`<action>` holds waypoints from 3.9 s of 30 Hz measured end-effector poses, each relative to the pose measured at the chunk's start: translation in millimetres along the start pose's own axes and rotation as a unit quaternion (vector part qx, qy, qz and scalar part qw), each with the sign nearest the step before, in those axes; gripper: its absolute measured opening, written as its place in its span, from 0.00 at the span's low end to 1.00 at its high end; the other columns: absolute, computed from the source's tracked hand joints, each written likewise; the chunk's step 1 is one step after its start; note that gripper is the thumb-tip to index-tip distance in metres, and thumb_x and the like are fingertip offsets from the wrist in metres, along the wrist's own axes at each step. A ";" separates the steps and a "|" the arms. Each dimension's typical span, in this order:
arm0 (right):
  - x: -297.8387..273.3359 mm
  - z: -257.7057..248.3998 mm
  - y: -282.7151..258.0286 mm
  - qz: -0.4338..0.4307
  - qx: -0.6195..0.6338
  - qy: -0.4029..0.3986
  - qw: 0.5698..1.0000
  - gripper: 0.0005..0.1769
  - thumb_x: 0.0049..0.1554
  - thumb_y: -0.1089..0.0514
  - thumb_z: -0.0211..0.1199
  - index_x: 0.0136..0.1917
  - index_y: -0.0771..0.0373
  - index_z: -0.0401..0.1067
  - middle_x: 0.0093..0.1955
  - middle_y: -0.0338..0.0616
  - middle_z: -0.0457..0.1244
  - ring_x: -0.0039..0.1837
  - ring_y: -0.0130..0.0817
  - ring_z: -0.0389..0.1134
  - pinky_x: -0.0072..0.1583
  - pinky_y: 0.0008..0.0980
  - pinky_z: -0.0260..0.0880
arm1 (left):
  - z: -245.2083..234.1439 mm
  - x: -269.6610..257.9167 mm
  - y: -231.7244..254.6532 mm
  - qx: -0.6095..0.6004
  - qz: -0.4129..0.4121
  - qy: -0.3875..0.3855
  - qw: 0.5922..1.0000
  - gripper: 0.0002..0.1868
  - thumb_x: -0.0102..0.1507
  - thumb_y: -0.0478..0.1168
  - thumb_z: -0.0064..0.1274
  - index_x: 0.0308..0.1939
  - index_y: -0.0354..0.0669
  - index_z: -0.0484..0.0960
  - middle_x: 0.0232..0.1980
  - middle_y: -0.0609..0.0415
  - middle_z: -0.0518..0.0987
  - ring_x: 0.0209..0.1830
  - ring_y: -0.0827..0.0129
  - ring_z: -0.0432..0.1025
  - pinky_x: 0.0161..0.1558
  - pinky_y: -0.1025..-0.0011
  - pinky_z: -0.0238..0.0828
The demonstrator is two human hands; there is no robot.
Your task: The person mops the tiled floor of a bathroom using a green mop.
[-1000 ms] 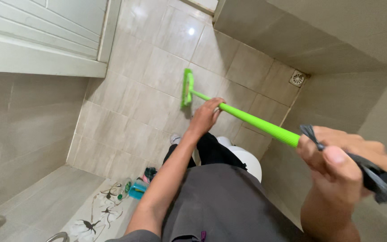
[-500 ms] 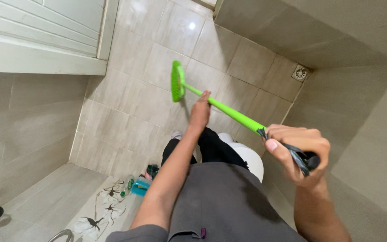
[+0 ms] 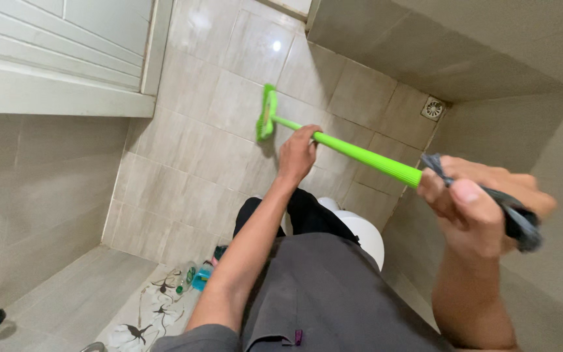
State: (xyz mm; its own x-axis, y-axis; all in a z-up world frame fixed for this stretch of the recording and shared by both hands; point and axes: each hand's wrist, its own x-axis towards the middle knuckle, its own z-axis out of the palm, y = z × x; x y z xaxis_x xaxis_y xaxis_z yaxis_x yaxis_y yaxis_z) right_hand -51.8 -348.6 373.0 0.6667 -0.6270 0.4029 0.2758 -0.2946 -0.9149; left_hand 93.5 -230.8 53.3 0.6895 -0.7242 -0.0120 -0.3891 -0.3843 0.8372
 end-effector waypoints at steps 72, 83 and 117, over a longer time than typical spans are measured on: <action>82.6 -21.4 12.7 0.091 -0.105 -0.036 0.990 0.14 0.63 0.66 0.58 0.36 0.75 0.71 0.31 0.47 0.64 0.32 0.33 0.67 0.44 0.34 0.74 | 107.8 96.6 31.5 -0.099 -0.043 0.037 0.993 0.18 0.59 0.26 0.55 0.51 0.44 0.82 0.59 0.45 0.82 0.61 0.48 0.75 0.61 0.60 0.71; 71.7 -100.4 33.2 0.058 0.028 -0.022 0.998 0.22 0.66 0.59 0.56 0.30 0.65 0.64 0.24 0.40 0.55 0.27 0.28 0.56 0.37 0.34 0.65 | 74.3 102.8 63.7 0.000 -0.002 0.057 0.998 0.18 0.60 0.30 0.53 0.54 0.46 0.82 0.58 0.49 0.82 0.61 0.53 0.75 0.59 0.60 0.72; 131.6 67.8 82.9 0.141 -0.002 -0.078 0.987 0.14 0.61 0.66 0.55 0.37 0.78 0.73 0.30 0.52 0.64 0.30 0.32 0.60 0.40 0.34 0.68 | -60.8 148.9 -80.9 0.040 -0.129 0.129 0.982 0.23 0.62 0.28 0.54 0.61 0.49 0.78 0.65 0.46 0.76 0.67 0.49 0.68 0.64 0.57 0.66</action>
State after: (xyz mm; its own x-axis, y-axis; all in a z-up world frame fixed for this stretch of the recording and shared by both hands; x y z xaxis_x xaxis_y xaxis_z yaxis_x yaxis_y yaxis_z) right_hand 105.8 -406.6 348.6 0.8148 -0.5665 0.1228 0.0609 -0.1271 -0.9900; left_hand 264.8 -272.7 17.0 0.8995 -0.4313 -0.0696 -0.2214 -0.5873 0.7785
